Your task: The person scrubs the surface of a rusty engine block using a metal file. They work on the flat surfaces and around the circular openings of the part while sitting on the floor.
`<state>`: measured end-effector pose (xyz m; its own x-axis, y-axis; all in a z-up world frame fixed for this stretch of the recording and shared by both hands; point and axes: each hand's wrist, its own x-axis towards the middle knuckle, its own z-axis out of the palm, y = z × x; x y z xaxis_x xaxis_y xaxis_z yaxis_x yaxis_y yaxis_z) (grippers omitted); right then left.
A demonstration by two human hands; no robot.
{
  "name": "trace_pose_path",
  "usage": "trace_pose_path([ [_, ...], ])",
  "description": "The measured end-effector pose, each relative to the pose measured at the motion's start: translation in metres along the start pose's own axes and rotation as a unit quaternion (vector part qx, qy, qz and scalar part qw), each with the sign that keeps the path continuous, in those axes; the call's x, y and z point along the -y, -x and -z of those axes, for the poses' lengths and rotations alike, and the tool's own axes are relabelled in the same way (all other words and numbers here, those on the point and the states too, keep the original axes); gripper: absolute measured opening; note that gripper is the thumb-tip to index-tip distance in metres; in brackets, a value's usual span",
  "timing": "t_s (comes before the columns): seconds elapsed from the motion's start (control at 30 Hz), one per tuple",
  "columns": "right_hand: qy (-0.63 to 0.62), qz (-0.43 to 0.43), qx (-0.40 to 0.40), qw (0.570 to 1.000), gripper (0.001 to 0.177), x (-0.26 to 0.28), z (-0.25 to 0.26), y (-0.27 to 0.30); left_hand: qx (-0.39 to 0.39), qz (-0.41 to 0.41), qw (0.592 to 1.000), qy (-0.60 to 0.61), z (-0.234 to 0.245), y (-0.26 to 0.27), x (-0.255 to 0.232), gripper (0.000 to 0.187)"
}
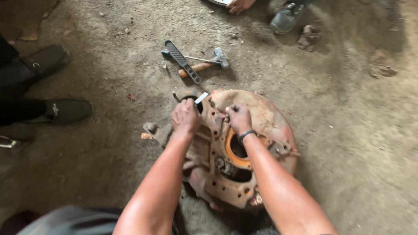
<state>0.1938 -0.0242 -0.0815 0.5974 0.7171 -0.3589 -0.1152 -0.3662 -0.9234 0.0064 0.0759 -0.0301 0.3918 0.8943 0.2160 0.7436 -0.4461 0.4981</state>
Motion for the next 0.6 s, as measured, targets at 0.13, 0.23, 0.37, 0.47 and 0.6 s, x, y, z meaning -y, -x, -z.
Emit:
trace_pose_path([
  [0.13,0.253,0.133,-0.058,0.956,0.025,0.048,-0.028,-0.053,0.008,0.066,0.996,0.062,-0.007,-0.002,-0.004,0.007],
  [0.23,0.259,0.183,0.049,0.947,0.025,0.063,-0.058,-0.107,-0.029,0.098,0.990,0.100,-0.006,0.003,-0.005,0.011],
  [0.37,0.350,0.152,0.173,0.908,0.028,0.046,-0.101,-0.177,-0.089,0.081,0.986,0.114,-0.009,0.003,-0.003,0.013],
  [0.47,0.382,0.163,0.194,0.889,0.028,0.015,-0.129,-0.205,-0.069,0.088,0.989,0.098,-0.011,0.009,-0.003,0.011],
  [0.6,0.349,0.094,0.164,0.918,0.022,-0.001,-0.153,-0.216,-0.049,0.084,0.991,0.089,-0.007,0.004,-0.003,0.011],
])
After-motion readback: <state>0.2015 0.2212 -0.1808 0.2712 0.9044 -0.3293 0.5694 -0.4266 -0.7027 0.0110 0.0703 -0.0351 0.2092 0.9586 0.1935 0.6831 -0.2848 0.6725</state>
